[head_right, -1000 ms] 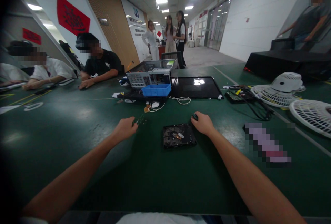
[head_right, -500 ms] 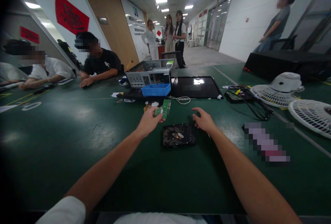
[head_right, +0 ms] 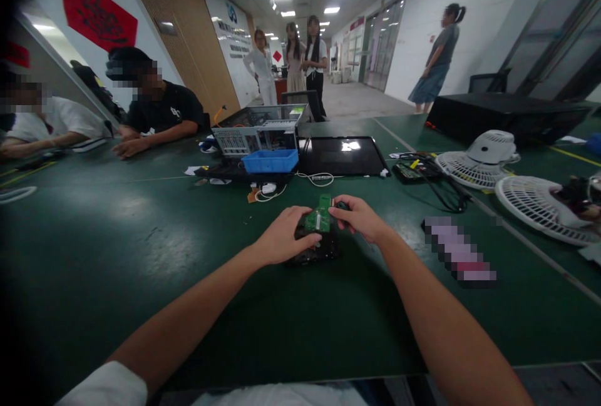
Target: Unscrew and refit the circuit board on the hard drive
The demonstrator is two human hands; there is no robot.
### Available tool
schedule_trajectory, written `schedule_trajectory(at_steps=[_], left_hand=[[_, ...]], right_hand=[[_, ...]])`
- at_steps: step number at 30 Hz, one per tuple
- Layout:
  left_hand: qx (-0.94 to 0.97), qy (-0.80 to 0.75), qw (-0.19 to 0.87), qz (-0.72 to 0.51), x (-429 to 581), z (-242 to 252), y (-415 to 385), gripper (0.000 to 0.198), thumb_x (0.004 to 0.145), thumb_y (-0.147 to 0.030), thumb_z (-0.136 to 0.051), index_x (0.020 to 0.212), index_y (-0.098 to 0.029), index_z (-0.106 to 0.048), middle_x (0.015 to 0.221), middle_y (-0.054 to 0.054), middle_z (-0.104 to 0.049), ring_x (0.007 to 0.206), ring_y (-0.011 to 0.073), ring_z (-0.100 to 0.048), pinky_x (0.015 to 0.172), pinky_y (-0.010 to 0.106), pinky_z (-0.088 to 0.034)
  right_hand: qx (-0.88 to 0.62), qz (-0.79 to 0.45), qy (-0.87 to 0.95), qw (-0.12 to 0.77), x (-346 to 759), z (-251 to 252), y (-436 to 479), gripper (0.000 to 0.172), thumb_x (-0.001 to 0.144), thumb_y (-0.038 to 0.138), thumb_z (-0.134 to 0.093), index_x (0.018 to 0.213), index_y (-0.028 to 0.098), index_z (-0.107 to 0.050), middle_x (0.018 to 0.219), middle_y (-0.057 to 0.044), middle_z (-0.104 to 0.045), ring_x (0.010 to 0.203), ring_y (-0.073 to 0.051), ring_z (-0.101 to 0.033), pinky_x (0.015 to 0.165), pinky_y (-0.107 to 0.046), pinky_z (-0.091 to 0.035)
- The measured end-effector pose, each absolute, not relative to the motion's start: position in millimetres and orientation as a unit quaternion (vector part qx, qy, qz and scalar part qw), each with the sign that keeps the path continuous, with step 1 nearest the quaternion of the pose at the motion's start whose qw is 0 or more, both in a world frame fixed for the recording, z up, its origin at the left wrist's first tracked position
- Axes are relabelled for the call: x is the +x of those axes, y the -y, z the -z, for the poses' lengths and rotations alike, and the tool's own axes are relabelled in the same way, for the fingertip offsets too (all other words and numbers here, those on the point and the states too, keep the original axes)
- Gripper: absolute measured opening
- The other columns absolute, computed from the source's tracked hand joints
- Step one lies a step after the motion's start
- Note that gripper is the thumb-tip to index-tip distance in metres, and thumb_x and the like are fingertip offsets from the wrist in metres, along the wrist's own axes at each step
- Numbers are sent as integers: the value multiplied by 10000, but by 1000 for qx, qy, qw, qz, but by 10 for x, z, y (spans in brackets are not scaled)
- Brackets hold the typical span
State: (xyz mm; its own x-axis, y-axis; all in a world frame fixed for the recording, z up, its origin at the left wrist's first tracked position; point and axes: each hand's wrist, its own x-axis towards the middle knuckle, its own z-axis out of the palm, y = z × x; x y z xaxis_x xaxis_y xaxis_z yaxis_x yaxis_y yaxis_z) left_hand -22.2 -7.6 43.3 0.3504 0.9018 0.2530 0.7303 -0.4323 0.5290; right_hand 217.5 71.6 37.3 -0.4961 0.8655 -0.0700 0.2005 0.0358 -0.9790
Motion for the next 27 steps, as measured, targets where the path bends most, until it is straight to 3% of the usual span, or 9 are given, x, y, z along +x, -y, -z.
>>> schedule_trajectory(at_steps=[3, 5, 12, 18, 21, 27], left_hand=[[838, -514, 102, -155, -233, -368, 131, 1248, 589, -865, -695, 1559, -174, -320, 1460, 213, -464, 1335, 446, -416, 1089, 544, -346], [846, -513, 90, -113, -218, -291, 149, 1356, 515, -878, -723, 1583, -175, -272, 1449, 229, -466, 1318, 466, -421, 1085, 564, -324], [866, -479, 83, -117, -236, -173, -20, 1276, 598, -829, -732, 1592, -206, -230, 1498, 201, -463, 1366, 427, -406, 1141, 574, -234], [865, -470, 83, -156, -264, -46, -115, 1112, 730, -822, -636, 1570, -194, -267, 1570, 175, -401, 1461, 361, -330, 1209, 559, -141], [863, -472, 62, -168, -253, 15, -73, 985, 822, -782, -564, 1561, -188, -297, 1590, 172, -371, 1490, 341, -288, 1223, 548, -135], [864, -467, 45, -181, -271, 36, -19, 893, 878, -703, -547, 1560, -177, -311, 1598, 173, -346, 1495, 329, -284, 1236, 524, -161]], right_hand=[[-422, -566, 647, 288, 2303, -342, -783, 412, 802, 522, -731, 1027, 203, -599, 574, 57, -535, 444, -73, -422, 366, -182, -240], [-426, -568, 650, 270, 2364, -323, -808, 417, 801, 503, -732, 1051, 198, -595, 578, 59, -531, 451, -74, -427, 368, -177, -233], [-410, -556, 683, 237, 2391, -395, -750, 680, 829, 441, -720, 1427, 260, -453, 619, 76, -540, 473, -82, -462, 392, -172, -293], [-415, -535, 704, 214, 2390, -361, -755, 595, 836, 440, -715, 1364, 253, -513, 616, 74, -537, 467, -80, -455, 386, -172, -291], [-417, -534, 706, 205, 2398, -325, -769, 586, 836, 457, -711, 1347, 244, -520, 582, 87, -512, 443, -75, -421, 387, -174, -283], [-421, -534, 707, 195, 2398, -310, -767, 601, 820, 481, -721, 1334, 251, -512, 605, 85, -521, 458, -80, -429, 388, -172, -283]])
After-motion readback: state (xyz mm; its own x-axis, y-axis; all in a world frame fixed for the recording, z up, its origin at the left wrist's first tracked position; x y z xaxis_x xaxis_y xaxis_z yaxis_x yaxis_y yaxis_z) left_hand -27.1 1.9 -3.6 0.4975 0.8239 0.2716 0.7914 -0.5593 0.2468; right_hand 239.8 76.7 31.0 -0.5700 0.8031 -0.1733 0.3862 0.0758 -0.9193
